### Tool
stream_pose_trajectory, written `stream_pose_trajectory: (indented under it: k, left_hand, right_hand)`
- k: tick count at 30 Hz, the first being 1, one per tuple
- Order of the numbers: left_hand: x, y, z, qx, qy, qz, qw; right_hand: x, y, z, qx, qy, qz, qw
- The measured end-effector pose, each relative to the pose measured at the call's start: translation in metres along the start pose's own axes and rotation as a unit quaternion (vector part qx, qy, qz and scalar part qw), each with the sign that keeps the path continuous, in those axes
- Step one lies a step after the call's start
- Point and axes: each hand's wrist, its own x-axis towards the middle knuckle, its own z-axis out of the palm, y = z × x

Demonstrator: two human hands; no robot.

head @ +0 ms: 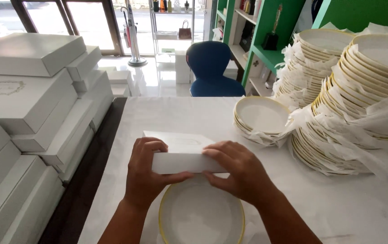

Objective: Wrapping ceramic plates in protective paper and placing them into individual white boxes.

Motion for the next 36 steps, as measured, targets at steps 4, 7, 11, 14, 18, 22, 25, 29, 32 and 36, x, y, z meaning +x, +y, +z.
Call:
stream_pose_trajectory:
  k: [4, 7, 11, 14, 18, 22, 25, 29, 32, 36]
  left_hand:
    - [0.000, 0.003, 0.000, -0.006, -0.008, -0.047, 0.999]
    - [-0.001, 0.004, -0.001, -0.011, -0.018, -0.053, 0.998]
    - [-0.001, 0.005, -0.001, -0.002, -0.058, -0.051, 0.997]
    - [0.001, 0.008, -0.003, -0.006, -0.075, -0.045, 0.996]
    - [0.004, 0.012, -0.004, 0.007, -0.081, -0.060, 0.995]
    - [0.001, 0.012, -0.003, 0.006, -0.068, -0.081, 0.994]
    - [-0.001, 0.013, -0.002, -0.003, -0.067, -0.095, 0.993]
    - [-0.003, 0.007, 0.001, 0.003, -0.073, -0.104, 0.992]
    - [-0.007, -0.001, 0.003, -0.016, -0.078, -0.108, 0.991]
    - [-0.007, -0.002, 0.001, -0.080, -0.140, -0.175, 0.971]
  right_hand:
    - [0.002, -0.003, 0.001, -0.015, -0.014, -0.002, 1.000]
    - [0.001, -0.003, 0.001, -0.026, -0.030, -0.009, 0.999]
    - [-0.003, 0.000, 0.000, 0.000, -0.047, 0.013, 0.999]
    - [-0.004, 0.003, 0.000, 0.017, -0.043, 0.018, 0.999]
    - [-0.004, 0.003, 0.000, 0.012, -0.038, -0.017, 0.999]
    - [0.000, 0.002, 0.005, -0.023, -0.018, -0.065, 0.997]
    - [0.004, 0.001, 0.004, -0.047, -0.030, -0.066, 0.996]
    - [0.003, 0.006, 0.007, -0.063, -0.039, -0.068, 0.995]
    - [-0.003, 0.010, 0.007, -0.066, -0.057, -0.076, 0.993]
    - [-0.005, 0.013, -0.001, -0.032, -0.073, -0.054, 0.995]
